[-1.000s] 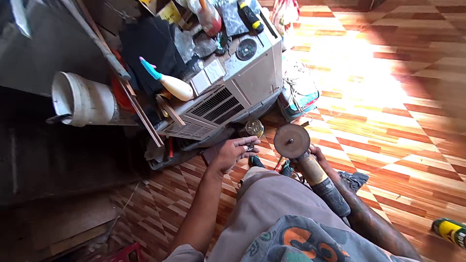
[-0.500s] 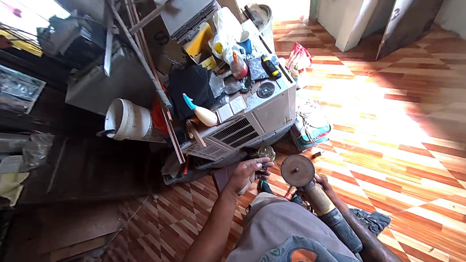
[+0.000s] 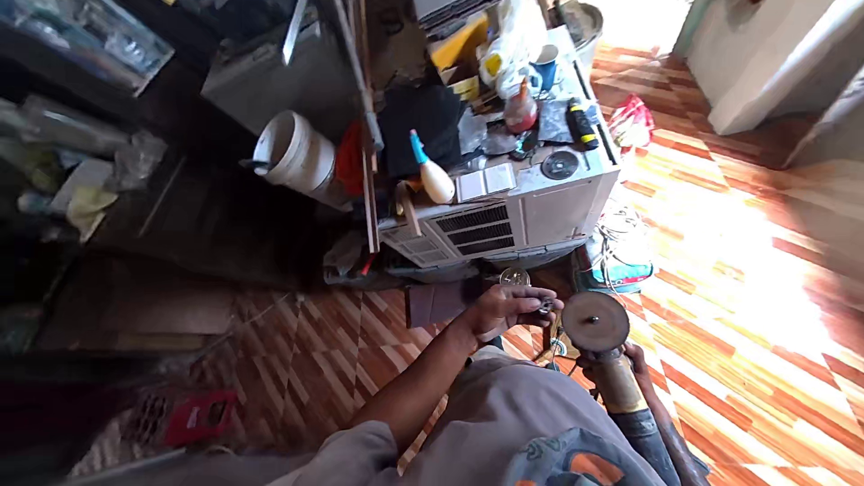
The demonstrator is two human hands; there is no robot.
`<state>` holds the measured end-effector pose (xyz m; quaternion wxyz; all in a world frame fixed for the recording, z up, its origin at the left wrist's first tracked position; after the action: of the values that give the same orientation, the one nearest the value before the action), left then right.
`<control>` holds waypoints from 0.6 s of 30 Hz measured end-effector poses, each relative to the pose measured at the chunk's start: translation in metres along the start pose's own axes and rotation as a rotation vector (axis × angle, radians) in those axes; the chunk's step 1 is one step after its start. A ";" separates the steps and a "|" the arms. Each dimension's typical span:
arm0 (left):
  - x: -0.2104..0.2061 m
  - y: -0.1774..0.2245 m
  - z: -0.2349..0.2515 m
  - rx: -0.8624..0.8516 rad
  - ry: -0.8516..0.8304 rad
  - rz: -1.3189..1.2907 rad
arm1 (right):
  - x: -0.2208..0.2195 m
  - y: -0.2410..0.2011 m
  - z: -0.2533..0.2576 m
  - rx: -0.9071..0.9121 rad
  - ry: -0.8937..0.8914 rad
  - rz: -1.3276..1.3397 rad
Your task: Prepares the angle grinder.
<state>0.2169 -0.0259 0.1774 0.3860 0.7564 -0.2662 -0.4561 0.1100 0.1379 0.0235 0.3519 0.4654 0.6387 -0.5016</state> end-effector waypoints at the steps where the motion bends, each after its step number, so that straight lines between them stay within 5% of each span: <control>1: -0.003 0.001 0.002 -0.012 0.018 0.039 | -0.001 -0.001 0.001 -0.004 0.001 0.000; 4: -0.019 0.012 0.010 -0.084 0.096 0.301 | -0.007 -0.002 0.005 -0.018 -0.021 -0.005; 10: -0.072 0.028 0.023 -0.511 0.094 1.306 | -0.015 0.006 0.013 -0.070 -0.057 -0.075; 18: -0.074 -0.002 0.029 -0.556 0.066 1.567 | -0.013 0.007 0.014 -0.059 -0.047 -0.086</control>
<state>0.1579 0.0214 0.2032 0.7721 0.2420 -0.5818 -0.0821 0.1208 0.1217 0.0297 0.3585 0.4149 0.6643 -0.5080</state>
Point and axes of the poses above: each hand's wrist, its own z-axis towards the middle knuckle, its own x-axis out of the back of the hand, y = z × x, the point moved 9 cm from there along z, towards the middle knuckle, and after that the axes turned 1 degree about y, right-handed, at the moved point
